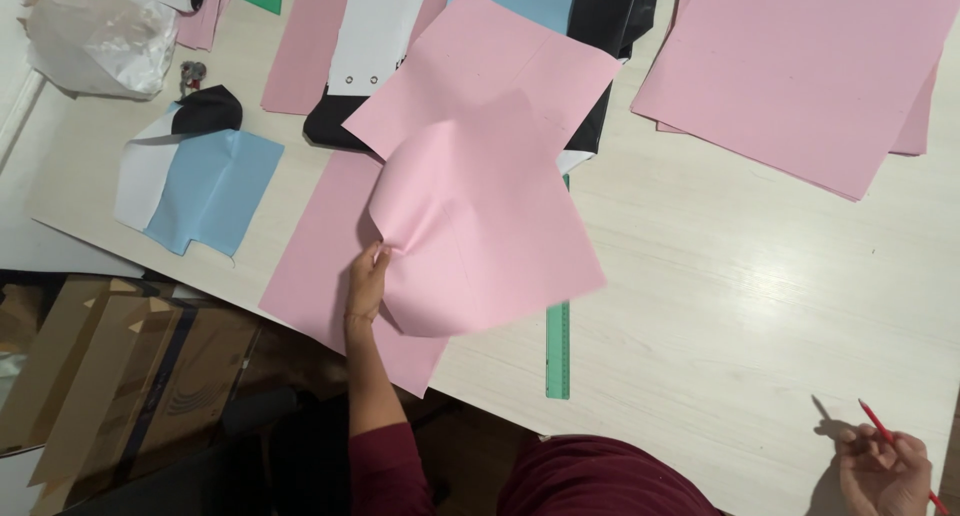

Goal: Using a ruler and pencil to mark straight lines on pink leather sheets for later processing.

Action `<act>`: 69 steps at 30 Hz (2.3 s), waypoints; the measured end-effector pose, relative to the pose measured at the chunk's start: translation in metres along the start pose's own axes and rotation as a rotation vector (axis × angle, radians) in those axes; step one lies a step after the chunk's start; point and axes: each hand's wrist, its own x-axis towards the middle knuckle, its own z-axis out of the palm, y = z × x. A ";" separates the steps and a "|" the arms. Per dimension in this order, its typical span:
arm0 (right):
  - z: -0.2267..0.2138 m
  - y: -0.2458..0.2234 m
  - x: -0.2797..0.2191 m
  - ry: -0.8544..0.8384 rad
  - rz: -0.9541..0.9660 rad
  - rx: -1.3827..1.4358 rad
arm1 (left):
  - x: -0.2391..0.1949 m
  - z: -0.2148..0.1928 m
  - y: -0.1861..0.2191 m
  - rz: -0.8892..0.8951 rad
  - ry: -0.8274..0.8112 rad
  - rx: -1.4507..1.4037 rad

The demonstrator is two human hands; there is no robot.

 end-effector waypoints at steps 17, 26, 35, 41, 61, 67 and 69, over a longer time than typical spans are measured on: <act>0.056 -0.020 -0.022 0.074 0.036 -0.051 | -0.028 -0.052 0.125 0.158 -0.165 0.631; 0.042 -0.011 -0.018 0.056 0.003 -0.074 | 0.001 -0.064 0.176 0.264 -0.267 0.646; 0.026 -0.009 -0.009 0.006 0.043 -0.086 | 0.067 -0.064 0.186 0.541 0.420 -0.619; 0.038 -0.012 -0.019 0.036 0.030 -0.082 | 0.103 0.078 0.125 0.280 0.280 -1.159; 0.028 -0.005 -0.013 -0.022 0.017 0.116 | 0.190 0.388 0.070 -0.442 0.227 -1.310; 0.022 -0.001 -0.001 -0.081 0.052 0.127 | 0.212 0.366 0.045 -0.413 0.204 -1.409; 0.029 -0.005 -0.004 -0.088 0.047 0.127 | 0.222 0.365 0.037 -0.424 0.177 -1.426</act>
